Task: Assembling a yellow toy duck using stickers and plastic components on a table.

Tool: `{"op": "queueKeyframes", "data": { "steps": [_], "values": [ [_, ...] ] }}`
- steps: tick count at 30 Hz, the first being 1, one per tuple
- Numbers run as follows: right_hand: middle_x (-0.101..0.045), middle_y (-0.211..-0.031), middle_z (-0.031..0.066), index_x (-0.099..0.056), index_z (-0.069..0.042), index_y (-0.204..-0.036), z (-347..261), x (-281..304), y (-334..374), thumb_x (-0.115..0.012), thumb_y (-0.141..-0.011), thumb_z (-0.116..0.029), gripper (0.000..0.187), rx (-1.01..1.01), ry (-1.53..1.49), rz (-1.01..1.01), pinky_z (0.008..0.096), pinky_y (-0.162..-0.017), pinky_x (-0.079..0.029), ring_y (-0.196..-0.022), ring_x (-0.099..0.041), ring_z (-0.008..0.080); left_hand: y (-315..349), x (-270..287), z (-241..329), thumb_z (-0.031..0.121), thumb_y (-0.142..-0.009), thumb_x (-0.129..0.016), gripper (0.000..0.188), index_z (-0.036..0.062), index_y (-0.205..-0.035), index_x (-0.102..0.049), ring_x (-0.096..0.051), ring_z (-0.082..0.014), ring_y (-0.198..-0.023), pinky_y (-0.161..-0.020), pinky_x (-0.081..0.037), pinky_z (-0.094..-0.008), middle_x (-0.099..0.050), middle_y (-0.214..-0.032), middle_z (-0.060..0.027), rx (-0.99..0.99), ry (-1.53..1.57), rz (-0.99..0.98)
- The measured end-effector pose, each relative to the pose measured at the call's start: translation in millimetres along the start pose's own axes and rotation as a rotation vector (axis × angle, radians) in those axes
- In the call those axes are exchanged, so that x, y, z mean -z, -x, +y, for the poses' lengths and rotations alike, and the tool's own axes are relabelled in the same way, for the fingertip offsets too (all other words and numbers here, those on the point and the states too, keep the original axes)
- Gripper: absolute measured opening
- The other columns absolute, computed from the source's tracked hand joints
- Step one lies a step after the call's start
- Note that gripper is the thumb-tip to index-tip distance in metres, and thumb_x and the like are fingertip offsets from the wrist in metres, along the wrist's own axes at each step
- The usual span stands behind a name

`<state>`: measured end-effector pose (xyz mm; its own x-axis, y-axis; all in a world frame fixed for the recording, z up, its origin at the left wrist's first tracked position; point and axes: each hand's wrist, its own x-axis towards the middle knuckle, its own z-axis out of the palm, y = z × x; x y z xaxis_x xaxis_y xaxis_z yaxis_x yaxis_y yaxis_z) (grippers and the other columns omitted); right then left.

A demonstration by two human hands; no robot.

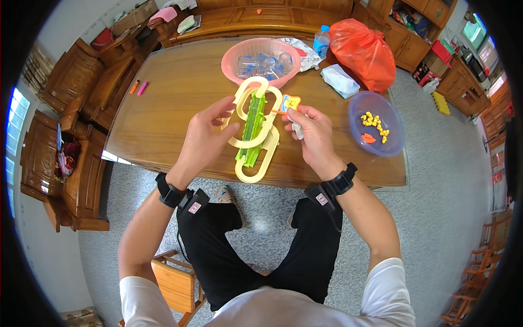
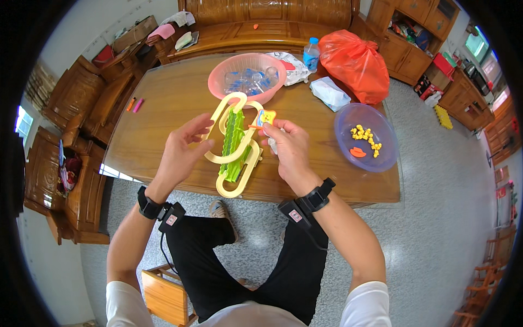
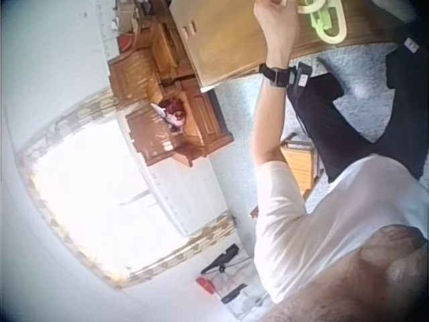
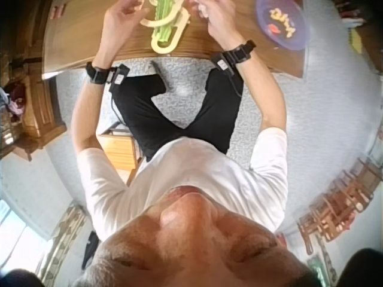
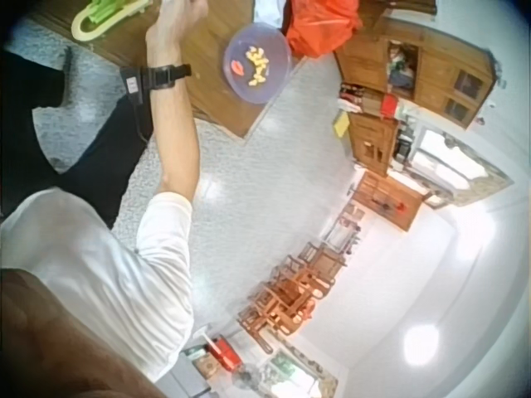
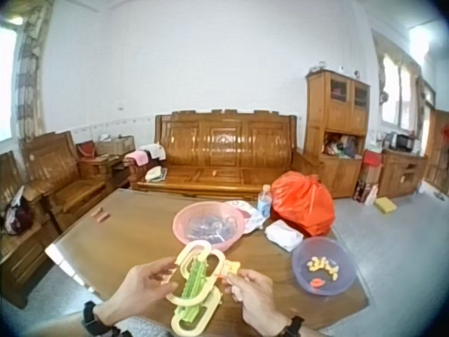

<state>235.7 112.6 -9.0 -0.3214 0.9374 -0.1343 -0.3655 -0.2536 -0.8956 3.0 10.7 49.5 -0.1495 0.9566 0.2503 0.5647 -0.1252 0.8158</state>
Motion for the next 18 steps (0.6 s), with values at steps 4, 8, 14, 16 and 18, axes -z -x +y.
{"op": "queueKeyframes", "data": {
  "steps": [4, 8, 14, 16, 18],
  "values": [
    [-0.076, -0.096, 0.0096, -0.068, 0.001, -0.111, 4.2, -8.9, -8.7, -0.073, -0.098, -0.011, 0.019, 0.042, 0.013, -0.006, 0.0240, -0.061, -0.051, -0.076, -0.070, 0.0128, -22.6, -2.1, 4.4, 0.005, -0.090, -0.073, 0.061, 0.0063, -0.150, -0.058, -0.067, -0.0173, -0.109, -0.093, -0.054, -0.0328, -0.076, -0.121, -0.0110, -0.075, -0.073, -0.092],
    [-0.075, -0.102, 0.0108, -0.067, 0.003, -0.110, 6.8, -14.3, -10.3, -0.072, -0.099, -0.008, 0.016, 0.072, -0.014, -0.004, 0.0272, -0.070, -0.057, -0.085, -0.073, 0.0154, -35.9, -4.4, 14.5, 0.005, -0.086, -0.073, 0.061, 0.0025, -0.146, -0.059, -0.072, -0.0343, -0.105, -0.095, -0.055, -0.0415, -0.074, -0.117, -0.0243, -0.094, -0.187, -0.136],
    [-0.074, -0.104, 0.0114, -0.067, 0.003, -0.110, 13.2, -12.9, -17.0, -0.071, -0.099, -0.008, 0.016, 0.090, -0.034, 0.006, 0.0284, -0.072, -0.057, -0.090, -0.074, 0.0166, -46.3, -15.8, 5.6, 0.006, -0.087, -0.077, 0.059, 0.0132, -0.144, -0.065, -0.065, -0.0212, -0.094, -0.083, -0.051, -0.0359, -0.076, -0.111, -0.0133, -0.105, -0.260, -0.183],
    [-0.074, -0.104, 0.0116, -0.067, 0.004, -0.110, 13.2, -14.0, -16.5, -0.071, -0.099, -0.009, 0.017, 0.103, -0.041, -0.003, 0.0283, -0.071, -0.058, -0.091, -0.074, 0.0164, -48.5, -17.2, 2.6, 0.008, -0.087, -0.079, 0.056, 0.0129, -0.142, -0.068, -0.064, -0.0193, -0.094, -0.083, -0.051, -0.0358, -0.076, -0.109, -0.0129, -0.110, -0.291, -0.165],
    [-0.074, -0.104, 0.0118, -0.067, 0.004, -0.110, 12.9, -14.2, -15.9, -0.071, -0.099, -0.009, 0.018, 0.117, -0.049, -0.009, 0.0282, -0.071, -0.058, -0.091, -0.074, 0.0162, -49.0, -16.5, 6.6, 0.007, -0.087, -0.079, 0.056, 0.0128, -0.142, -0.068, -0.064, -0.0192, -0.095, -0.086, -0.052, -0.0360, -0.076, -0.110, -0.0127, -0.085, -0.301, -0.176]
  ]
}}
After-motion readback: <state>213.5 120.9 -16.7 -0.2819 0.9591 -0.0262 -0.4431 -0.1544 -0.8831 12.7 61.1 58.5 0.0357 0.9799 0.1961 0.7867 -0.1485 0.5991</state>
